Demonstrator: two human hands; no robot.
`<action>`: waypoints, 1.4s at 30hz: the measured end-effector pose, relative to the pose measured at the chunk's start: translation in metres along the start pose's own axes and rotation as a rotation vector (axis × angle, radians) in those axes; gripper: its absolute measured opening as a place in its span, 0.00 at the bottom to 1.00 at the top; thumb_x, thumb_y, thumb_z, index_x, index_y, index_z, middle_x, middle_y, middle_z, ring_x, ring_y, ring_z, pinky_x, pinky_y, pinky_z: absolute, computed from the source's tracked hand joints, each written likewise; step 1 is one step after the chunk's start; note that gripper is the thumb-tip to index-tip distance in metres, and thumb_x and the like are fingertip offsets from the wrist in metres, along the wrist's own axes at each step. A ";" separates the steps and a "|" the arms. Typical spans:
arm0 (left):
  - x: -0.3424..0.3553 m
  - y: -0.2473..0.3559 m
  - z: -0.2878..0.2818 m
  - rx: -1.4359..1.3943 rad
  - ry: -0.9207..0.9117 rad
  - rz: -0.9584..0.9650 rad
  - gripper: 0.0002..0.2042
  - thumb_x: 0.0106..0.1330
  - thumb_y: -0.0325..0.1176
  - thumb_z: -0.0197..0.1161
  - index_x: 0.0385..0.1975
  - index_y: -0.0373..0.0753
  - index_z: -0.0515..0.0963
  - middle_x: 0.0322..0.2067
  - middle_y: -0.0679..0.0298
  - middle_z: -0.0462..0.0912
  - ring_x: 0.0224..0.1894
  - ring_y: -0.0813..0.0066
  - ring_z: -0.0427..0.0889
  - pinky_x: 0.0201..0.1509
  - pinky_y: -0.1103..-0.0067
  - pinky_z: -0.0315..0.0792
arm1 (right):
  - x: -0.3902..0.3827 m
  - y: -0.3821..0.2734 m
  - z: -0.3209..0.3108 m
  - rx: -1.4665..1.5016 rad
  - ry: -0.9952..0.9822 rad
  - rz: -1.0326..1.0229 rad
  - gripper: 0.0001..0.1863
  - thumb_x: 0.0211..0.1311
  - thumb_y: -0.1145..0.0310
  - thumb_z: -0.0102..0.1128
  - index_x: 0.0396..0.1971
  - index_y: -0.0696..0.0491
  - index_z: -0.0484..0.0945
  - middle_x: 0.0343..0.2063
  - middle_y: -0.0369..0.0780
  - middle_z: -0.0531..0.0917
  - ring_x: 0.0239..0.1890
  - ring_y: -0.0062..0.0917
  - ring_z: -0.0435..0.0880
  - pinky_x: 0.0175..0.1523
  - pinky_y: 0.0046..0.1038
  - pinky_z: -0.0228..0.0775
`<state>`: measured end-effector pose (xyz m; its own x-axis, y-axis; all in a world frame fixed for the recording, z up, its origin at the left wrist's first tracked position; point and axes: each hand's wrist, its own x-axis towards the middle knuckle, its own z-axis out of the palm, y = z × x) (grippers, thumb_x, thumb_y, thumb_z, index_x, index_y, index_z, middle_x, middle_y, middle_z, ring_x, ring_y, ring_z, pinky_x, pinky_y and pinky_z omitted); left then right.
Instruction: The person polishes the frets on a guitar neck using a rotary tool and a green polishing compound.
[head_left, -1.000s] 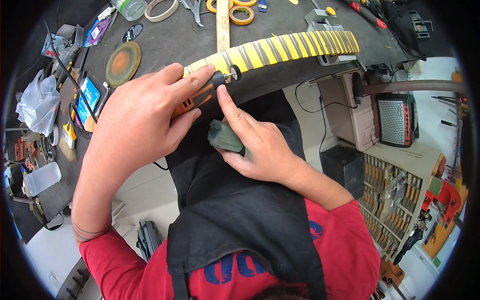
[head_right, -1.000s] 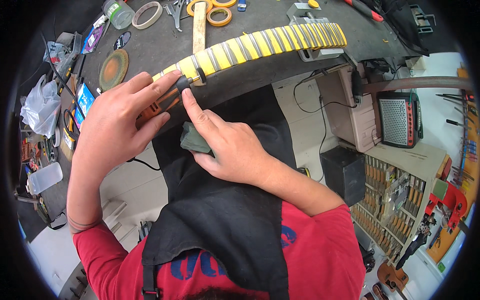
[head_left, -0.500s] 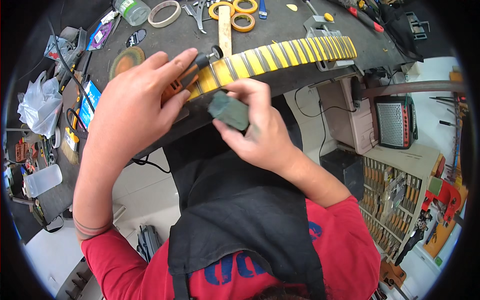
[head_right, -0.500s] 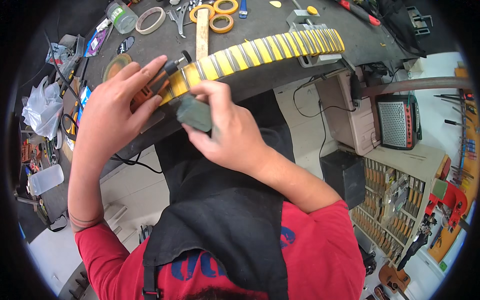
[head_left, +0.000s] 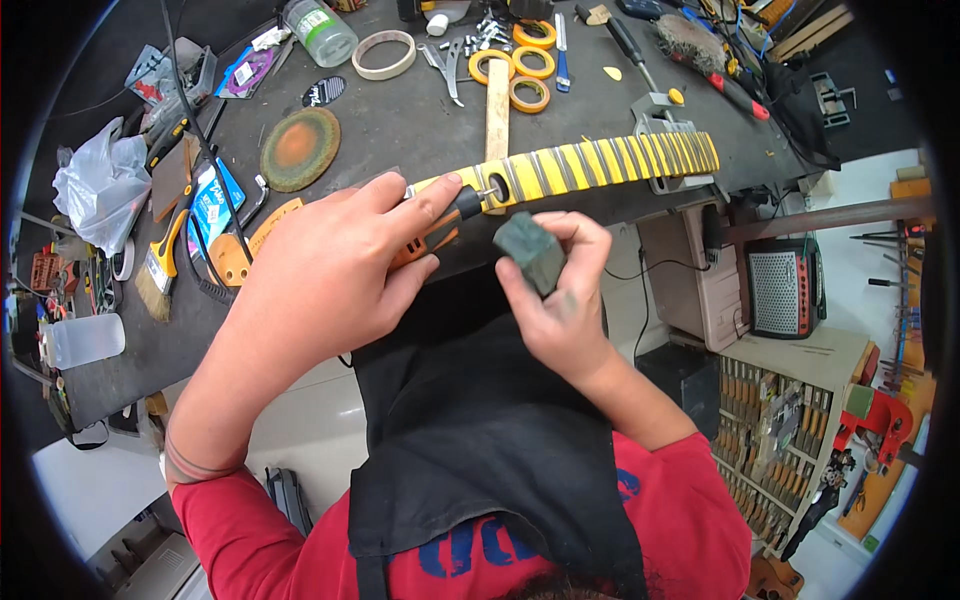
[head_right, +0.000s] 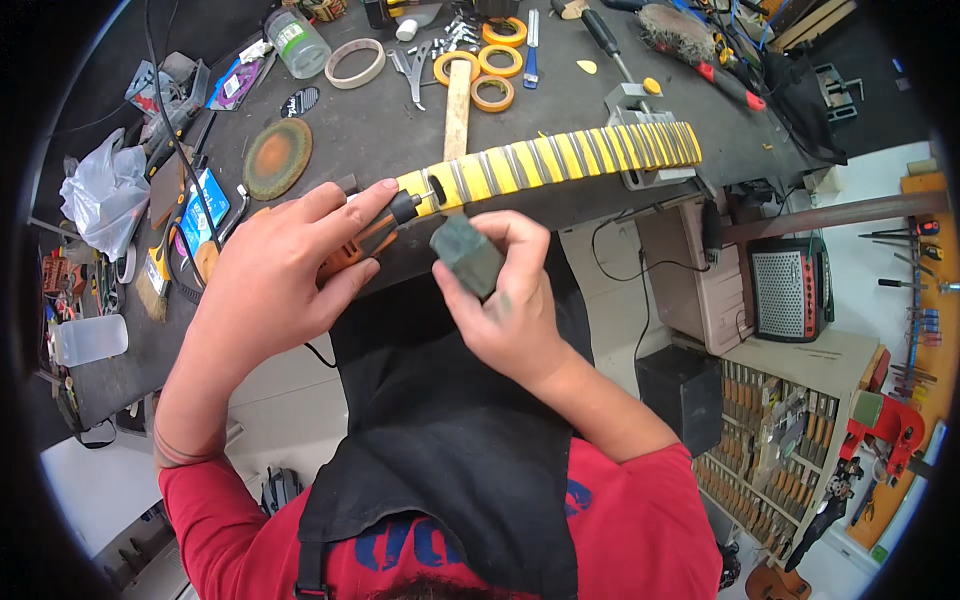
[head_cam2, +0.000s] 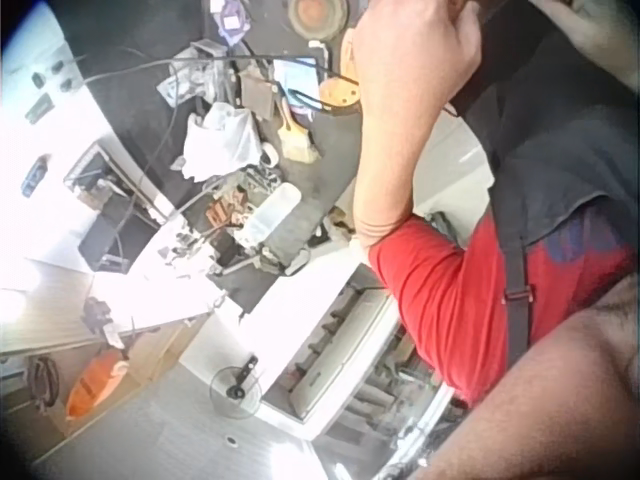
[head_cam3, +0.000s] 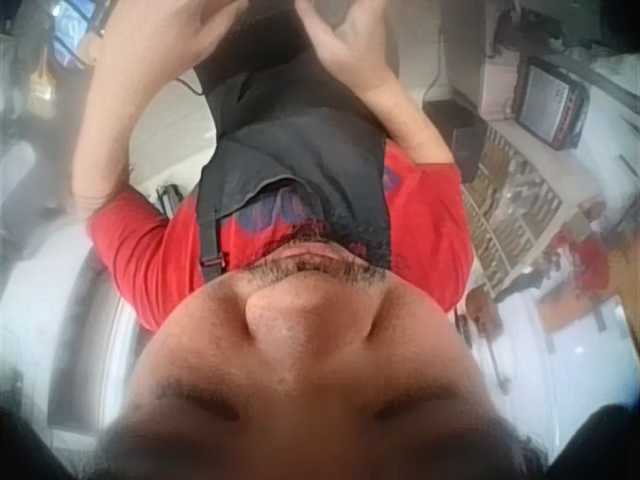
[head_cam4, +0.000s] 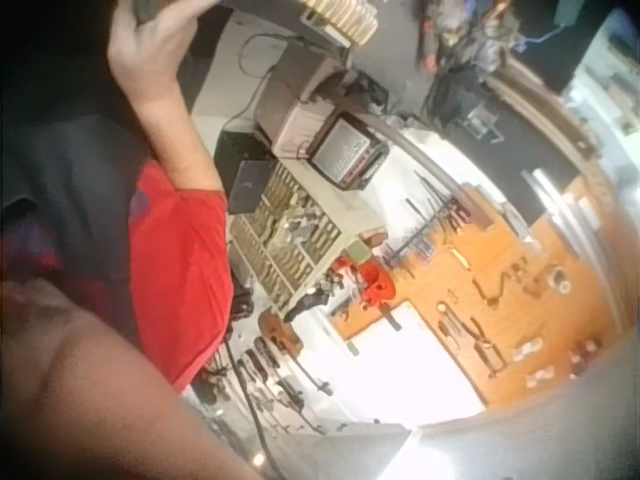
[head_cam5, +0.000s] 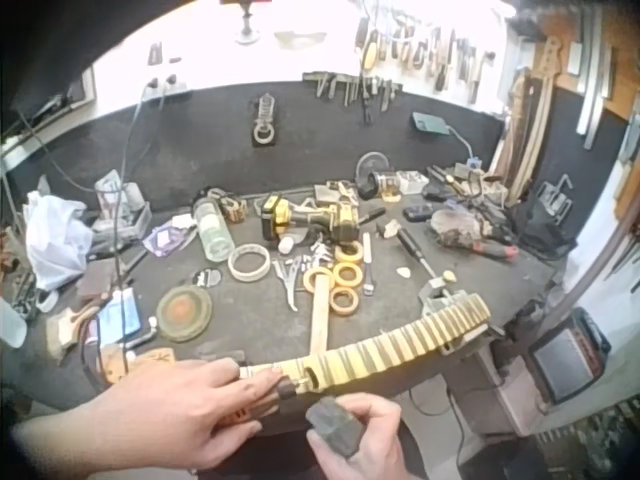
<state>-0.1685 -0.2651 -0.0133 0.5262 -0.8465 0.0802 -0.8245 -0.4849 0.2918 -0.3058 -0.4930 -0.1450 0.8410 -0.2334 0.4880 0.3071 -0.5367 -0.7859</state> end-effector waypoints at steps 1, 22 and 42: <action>0.001 -0.003 0.000 0.024 0.001 -0.015 0.32 0.75 0.34 0.81 0.81 0.45 0.87 0.46 0.57 0.88 0.47 0.50 0.95 0.51 0.57 0.89 | -0.003 -0.004 0.000 0.026 -0.011 -0.023 0.36 0.79 0.74 0.85 0.73 0.59 0.68 0.59 0.51 0.90 0.57 0.41 1.00 0.59 0.40 0.91; 0.005 -0.007 0.000 0.064 -0.051 0.054 0.29 0.76 0.34 0.80 0.77 0.44 0.88 0.47 0.56 0.90 0.47 0.49 0.96 0.49 0.56 0.89 | -0.016 -0.010 0.008 -0.141 -0.374 -0.086 0.70 0.63 0.69 0.88 1.01 0.58 0.53 0.56 0.46 0.88 0.44 0.43 0.95 0.44 0.40 0.91; 0.004 -0.007 0.000 0.058 -0.067 0.074 0.28 0.76 0.33 0.80 0.76 0.44 0.88 0.46 0.57 0.89 0.46 0.50 0.96 0.46 0.57 0.88 | -0.020 -0.011 0.005 -0.139 -0.411 -0.084 0.73 0.60 0.69 0.89 1.01 0.60 0.49 0.57 0.49 0.89 0.46 0.45 0.96 0.45 0.40 0.91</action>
<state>-0.1605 -0.2653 -0.0148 0.4500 -0.8924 0.0352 -0.8722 -0.4306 0.2320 -0.3240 -0.4780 -0.1479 0.9316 0.1429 0.3341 0.3429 -0.6504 -0.6778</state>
